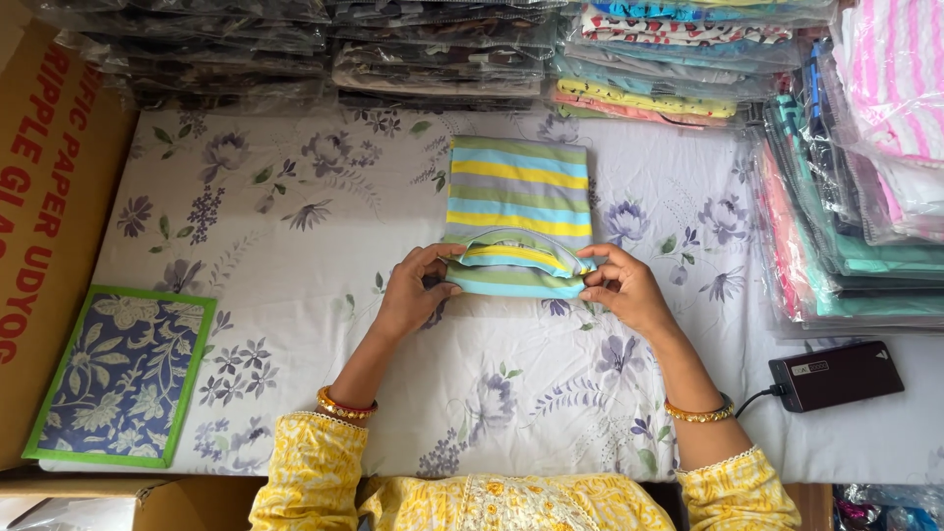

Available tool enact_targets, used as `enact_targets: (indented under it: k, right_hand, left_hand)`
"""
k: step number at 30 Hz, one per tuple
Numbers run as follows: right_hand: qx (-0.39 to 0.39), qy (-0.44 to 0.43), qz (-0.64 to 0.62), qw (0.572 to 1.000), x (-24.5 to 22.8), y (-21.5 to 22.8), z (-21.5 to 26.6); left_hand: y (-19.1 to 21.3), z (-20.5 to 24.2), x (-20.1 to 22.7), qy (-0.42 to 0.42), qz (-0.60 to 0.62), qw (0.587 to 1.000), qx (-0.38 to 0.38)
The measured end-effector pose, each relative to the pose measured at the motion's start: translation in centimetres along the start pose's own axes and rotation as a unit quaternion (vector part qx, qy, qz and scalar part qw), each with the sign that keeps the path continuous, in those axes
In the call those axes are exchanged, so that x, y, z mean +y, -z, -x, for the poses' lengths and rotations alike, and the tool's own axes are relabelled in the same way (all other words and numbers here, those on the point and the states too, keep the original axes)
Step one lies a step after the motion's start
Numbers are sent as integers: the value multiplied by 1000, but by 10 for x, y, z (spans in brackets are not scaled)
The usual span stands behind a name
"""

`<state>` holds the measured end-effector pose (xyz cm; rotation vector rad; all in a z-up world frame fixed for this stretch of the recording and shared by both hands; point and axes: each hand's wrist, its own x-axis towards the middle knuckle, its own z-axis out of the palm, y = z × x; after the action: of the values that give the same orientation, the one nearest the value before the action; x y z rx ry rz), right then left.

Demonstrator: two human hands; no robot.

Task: Folding a striped shirt and placing it into a plastic bag.

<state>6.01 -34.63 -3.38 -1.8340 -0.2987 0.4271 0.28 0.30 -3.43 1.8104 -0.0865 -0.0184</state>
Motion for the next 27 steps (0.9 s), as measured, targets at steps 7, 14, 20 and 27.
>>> enact_targets:
  k: [7,14,20,27]
  right_hand:
    - [35,-19,1,999,-7,5,1]
    - [31,-9,18,999,1,15,2]
    - [13,-58,22,998,-6,11,3]
    - [47,35,131,990,-23,9,6]
  left_hand:
    - [3,4,24,34,-54,998,25]
    - [9,6,24,28,-100,994,30]
    - [13,4,37,9,-156,988,7]
    - [16,3,23,-29,-101,992,67]
